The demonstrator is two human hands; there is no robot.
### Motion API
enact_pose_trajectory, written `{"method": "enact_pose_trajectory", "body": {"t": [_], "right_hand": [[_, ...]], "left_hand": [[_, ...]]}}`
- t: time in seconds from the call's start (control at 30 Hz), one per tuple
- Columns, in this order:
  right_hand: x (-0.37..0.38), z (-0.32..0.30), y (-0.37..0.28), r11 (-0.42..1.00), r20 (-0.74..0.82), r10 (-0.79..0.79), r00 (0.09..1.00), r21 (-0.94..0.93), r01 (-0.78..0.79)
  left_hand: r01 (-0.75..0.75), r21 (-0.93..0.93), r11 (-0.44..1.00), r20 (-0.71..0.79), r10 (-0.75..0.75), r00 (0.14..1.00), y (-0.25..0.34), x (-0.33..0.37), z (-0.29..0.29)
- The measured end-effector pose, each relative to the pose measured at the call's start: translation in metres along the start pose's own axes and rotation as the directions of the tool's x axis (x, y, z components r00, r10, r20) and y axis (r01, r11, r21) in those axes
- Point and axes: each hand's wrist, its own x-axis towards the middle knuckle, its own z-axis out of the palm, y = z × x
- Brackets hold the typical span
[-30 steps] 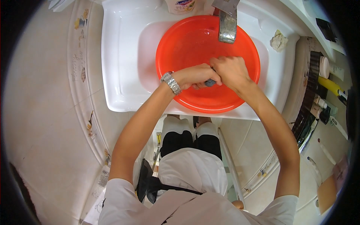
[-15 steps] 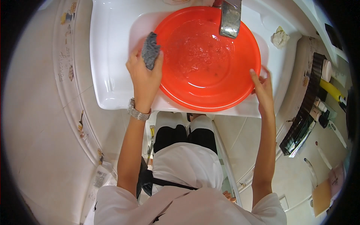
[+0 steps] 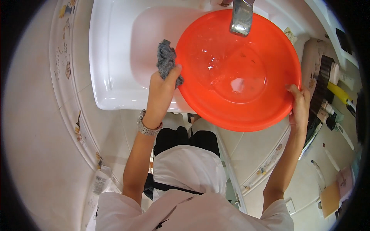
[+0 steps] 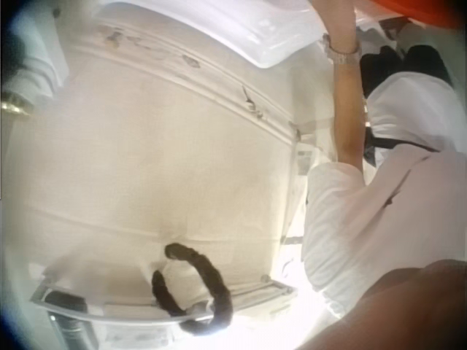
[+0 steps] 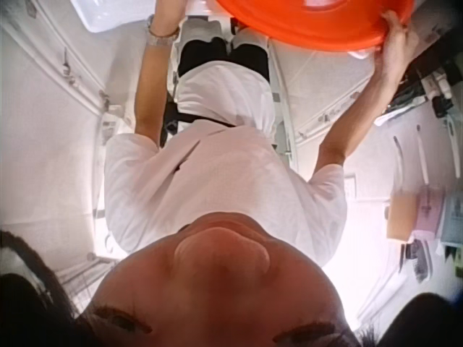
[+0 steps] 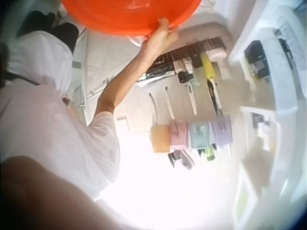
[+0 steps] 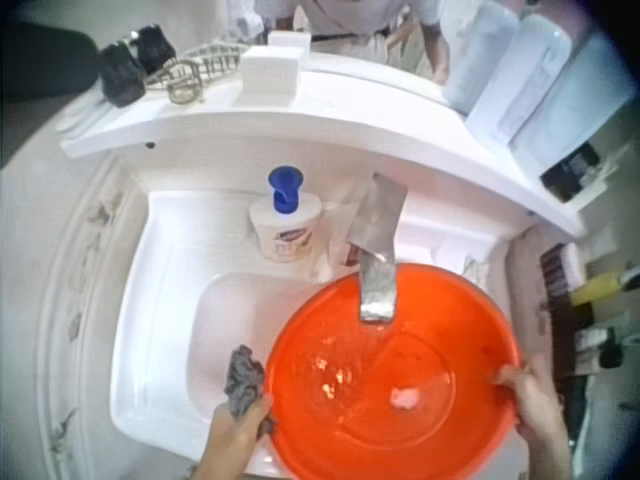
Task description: The person washes a dark cloth in a red basin at a sink, wrings it out, and then continues cleaning the cloth while sitting on the floor using water from the basin.
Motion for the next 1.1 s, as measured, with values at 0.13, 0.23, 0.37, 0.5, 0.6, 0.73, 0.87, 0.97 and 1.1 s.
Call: {"method": "enact_pose_trajectory", "body": {"t": [0.13, 0.23, 0.37, 0.5, 0.6, 0.73, 0.87, 0.97, 1.1], "right_hand": [[-0.002, -0.013, -0.019, 0.994, 0.010, -0.101, 0.995, -0.037, 0.101], [0.003, -0.030, -0.029, 0.991, 0.105, -0.105, 0.989, -0.069, 0.113], [0.005, -0.039, -0.039, 0.987, 0.064, -0.148, 0.987, -0.052, 0.152], [0.005, -0.045, -0.045, 0.976, 0.064, -0.195, 0.979, -0.088, 0.200], [-0.005, -0.044, -0.063, 0.938, -0.032, -0.289, 0.957, -0.208, 0.277], [-0.010, -0.040, -0.073, 0.932, -0.059, -0.329, 0.942, -0.182, 0.314], [-0.010, -0.052, -0.080, 0.872, -0.010, -0.387, 0.922, -0.330, 0.362], [-0.011, -0.057, -0.085, 0.812, 0.033, -0.452, 0.891, -0.399, 0.426], [-0.021, -0.061, -0.098, 0.586, -0.121, -0.582, 0.804, -0.748, 0.312]], "left_hand": [[0.081, 0.048, 0.996, 0.030, -0.082, 0.996, -0.008, -0.010, 0.017], [0.055, 0.086, 0.995, 0.097, -0.063, 0.993, -0.026, -0.018, 0.032], [0.149, 0.063, 0.987, 0.188, -0.159, 0.969, -0.047, -0.016, 0.041], [0.140, -0.006, 0.990, 0.221, -0.135, 0.966, -0.054, -0.012, 0.049], [0.245, 0.025, 0.969, 0.282, -0.242, 0.928, -0.042, -0.012, 0.054], [0.321, -0.128, 0.938, 0.383, -0.252, 0.889, -0.041, -0.009, 0.049], [0.352, -0.174, 0.920, 0.338, -0.280, 0.899, -0.038, -0.002, 0.041], [0.366, -0.301, 0.881, 0.253, -0.297, 0.921, -0.027, 0.005, 0.037], [0.465, -0.725, 0.508, 0.508, -0.063, 0.859, -0.003, 0.009, 0.023]]}}
